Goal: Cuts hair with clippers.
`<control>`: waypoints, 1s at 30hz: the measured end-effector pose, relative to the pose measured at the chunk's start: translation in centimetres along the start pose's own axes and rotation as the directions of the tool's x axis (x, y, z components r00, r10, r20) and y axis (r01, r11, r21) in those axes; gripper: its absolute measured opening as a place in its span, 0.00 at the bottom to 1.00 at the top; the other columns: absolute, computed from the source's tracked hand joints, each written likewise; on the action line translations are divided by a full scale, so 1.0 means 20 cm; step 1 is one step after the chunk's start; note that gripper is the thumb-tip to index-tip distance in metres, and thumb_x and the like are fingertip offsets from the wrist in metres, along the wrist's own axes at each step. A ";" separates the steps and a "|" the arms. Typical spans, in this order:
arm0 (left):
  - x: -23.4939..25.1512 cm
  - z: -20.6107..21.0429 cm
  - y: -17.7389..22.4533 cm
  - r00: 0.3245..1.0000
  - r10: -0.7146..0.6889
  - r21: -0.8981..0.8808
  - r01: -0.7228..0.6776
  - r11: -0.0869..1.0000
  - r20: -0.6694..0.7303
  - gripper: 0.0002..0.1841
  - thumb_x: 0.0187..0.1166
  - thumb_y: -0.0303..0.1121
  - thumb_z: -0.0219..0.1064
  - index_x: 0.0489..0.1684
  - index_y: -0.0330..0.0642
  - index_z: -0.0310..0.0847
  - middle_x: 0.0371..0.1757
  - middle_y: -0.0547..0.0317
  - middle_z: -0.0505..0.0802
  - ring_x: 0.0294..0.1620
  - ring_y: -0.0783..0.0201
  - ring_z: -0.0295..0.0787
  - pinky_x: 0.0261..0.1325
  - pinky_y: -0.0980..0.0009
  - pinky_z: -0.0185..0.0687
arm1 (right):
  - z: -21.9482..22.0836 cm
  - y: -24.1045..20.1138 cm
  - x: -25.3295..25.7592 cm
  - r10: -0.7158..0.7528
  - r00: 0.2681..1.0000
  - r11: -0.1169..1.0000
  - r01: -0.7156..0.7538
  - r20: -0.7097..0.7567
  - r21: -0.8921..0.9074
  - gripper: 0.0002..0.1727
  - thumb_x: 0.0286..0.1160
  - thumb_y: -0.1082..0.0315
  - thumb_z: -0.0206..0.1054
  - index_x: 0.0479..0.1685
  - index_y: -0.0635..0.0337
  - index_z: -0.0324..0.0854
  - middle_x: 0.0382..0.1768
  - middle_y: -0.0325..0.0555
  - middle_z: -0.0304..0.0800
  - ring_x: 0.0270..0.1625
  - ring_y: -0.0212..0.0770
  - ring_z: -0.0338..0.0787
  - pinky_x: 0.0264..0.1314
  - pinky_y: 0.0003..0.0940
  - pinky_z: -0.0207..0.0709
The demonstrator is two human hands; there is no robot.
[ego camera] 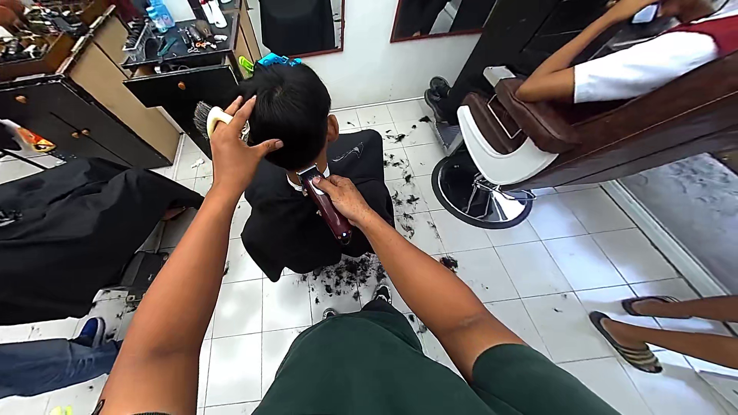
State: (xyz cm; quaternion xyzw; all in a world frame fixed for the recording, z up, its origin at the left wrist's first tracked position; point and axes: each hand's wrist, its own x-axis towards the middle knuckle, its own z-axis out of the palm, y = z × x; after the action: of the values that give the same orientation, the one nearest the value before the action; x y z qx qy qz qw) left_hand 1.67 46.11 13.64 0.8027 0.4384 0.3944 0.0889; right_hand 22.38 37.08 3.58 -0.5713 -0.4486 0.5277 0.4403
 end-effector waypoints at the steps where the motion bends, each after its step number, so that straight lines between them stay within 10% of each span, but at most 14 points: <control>1: 0.00 0.00 0.00 1.000 -0.002 -0.006 0.002 1.000 0.004 0.41 0.65 0.44 0.85 0.82 0.43 0.76 0.84 0.42 0.78 0.86 0.47 0.71 0.88 0.48 0.60 | 0.00 0.00 0.00 -0.011 1.000 1.000 0.011 -0.004 -0.007 0.27 0.89 0.46 0.58 0.52 0.66 0.81 0.39 0.54 0.88 0.37 0.45 0.91 0.44 0.46 0.88; 6: 0.01 -0.01 0.00 0.999 -0.022 -0.001 0.022 1.000 0.030 0.41 0.66 0.45 0.84 0.83 0.43 0.75 0.84 0.42 0.77 0.87 0.45 0.70 0.88 0.47 0.61 | 0.01 0.01 0.00 -0.017 1.000 0.999 0.017 -0.011 -0.046 0.28 0.90 0.45 0.55 0.51 0.66 0.81 0.38 0.53 0.88 0.36 0.45 0.91 0.43 0.46 0.88; 10: 0.00 0.00 0.00 1.000 -0.015 -0.024 0.015 1.000 0.019 0.41 0.65 0.45 0.84 0.83 0.43 0.75 0.84 0.42 0.77 0.86 0.46 0.70 0.88 0.48 0.61 | 0.01 0.05 -0.10 -0.118 0.991 0.990 0.111 0.070 0.088 0.28 0.94 0.45 0.44 0.67 0.59 0.77 0.46 0.49 0.86 0.38 0.39 0.88 0.42 0.39 0.87; 17: 0.00 0.00 -0.02 1.000 0.004 -0.027 -0.004 1.000 0.013 0.41 0.65 0.45 0.85 0.83 0.44 0.75 0.84 0.43 0.77 0.87 0.47 0.70 0.88 0.49 0.61 | 0.05 0.06 -0.09 0.021 0.999 1.000 -0.020 0.045 -0.004 0.28 0.69 0.62 0.80 0.65 0.65 0.75 0.44 0.54 0.86 0.33 0.43 0.87 0.38 0.40 0.86; 22: 0.00 0.00 -0.02 1.000 -0.003 -0.016 0.004 1.000 0.013 0.42 0.65 0.46 0.85 0.83 0.45 0.75 0.84 0.44 0.78 0.87 0.48 0.70 0.87 0.50 0.61 | 0.05 0.02 -0.03 0.028 0.999 0.998 -0.029 -0.018 -0.060 0.28 0.91 0.45 0.55 0.59 0.66 0.79 0.44 0.55 0.87 0.41 0.46 0.90 0.47 0.46 0.86; 30: -0.01 0.00 -0.03 1.000 -0.002 -0.007 0.002 1.000 0.007 0.41 0.65 0.47 0.84 0.83 0.46 0.75 0.83 0.46 0.79 0.87 0.49 0.70 0.89 0.49 0.58 | 0.03 0.02 -0.03 -0.024 1.000 0.991 0.022 -0.008 -0.132 0.28 0.90 0.45 0.55 0.53 0.66 0.81 0.40 0.53 0.88 0.38 0.45 0.91 0.46 0.45 0.86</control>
State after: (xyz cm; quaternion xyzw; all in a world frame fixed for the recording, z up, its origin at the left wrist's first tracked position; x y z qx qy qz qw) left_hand 1.21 46.26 13.35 0.8032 0.4376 0.3932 0.0938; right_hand 21.70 36.51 3.34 -0.5966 -0.4871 0.4890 0.4095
